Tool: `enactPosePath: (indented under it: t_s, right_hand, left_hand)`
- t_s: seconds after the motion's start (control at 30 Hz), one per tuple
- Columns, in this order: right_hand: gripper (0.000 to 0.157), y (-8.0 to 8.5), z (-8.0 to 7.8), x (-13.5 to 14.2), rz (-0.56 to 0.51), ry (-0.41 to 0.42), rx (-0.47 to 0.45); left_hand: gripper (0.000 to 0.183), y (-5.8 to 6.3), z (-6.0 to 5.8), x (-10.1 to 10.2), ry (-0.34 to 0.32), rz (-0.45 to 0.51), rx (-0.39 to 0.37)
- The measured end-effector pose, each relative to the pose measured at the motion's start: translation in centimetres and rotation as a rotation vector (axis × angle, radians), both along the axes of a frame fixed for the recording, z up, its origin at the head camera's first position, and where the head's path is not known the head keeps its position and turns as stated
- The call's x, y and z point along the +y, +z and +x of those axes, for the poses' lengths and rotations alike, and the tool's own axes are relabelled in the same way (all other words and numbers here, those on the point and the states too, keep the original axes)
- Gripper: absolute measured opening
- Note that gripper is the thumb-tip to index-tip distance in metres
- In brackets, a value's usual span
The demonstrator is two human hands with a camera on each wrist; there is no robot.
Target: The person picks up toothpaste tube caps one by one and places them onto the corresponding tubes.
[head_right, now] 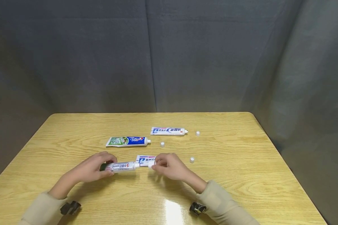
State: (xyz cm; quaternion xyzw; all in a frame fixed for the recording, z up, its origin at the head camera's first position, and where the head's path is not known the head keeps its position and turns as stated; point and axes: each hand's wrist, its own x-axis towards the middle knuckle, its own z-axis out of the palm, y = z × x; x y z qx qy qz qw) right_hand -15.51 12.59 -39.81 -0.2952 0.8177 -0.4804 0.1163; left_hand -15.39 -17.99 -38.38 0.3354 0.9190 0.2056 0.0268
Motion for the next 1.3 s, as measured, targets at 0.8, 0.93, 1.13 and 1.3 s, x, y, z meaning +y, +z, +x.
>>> enactPosePath:
  t_s: [0.8,0.93,1.13,1.3]
  right_hand:
    - [0.023,0.2,0.4,-1.4,-0.028,-0.031,-0.003]
    - [0.023,0.3,0.4,-1.6,-0.010,-0.034,0.021]
    - [0.026,0.5,0.5,-2.0,-0.008,-0.020,0.035]
    - [0.027,0.4,0.6,-2.2,-0.006,-0.009,0.053]
  left_hand:
    - [0.026,0.2,0.2,0.5,0.002,0.031,0.075]
    - [0.026,0.3,0.2,0.5,-0.001,0.027,0.079]
    - [0.027,0.1,0.2,0.6,-0.004,0.022,0.093]
    - [0.027,0.2,0.2,0.8,-0.015,0.035,0.108]
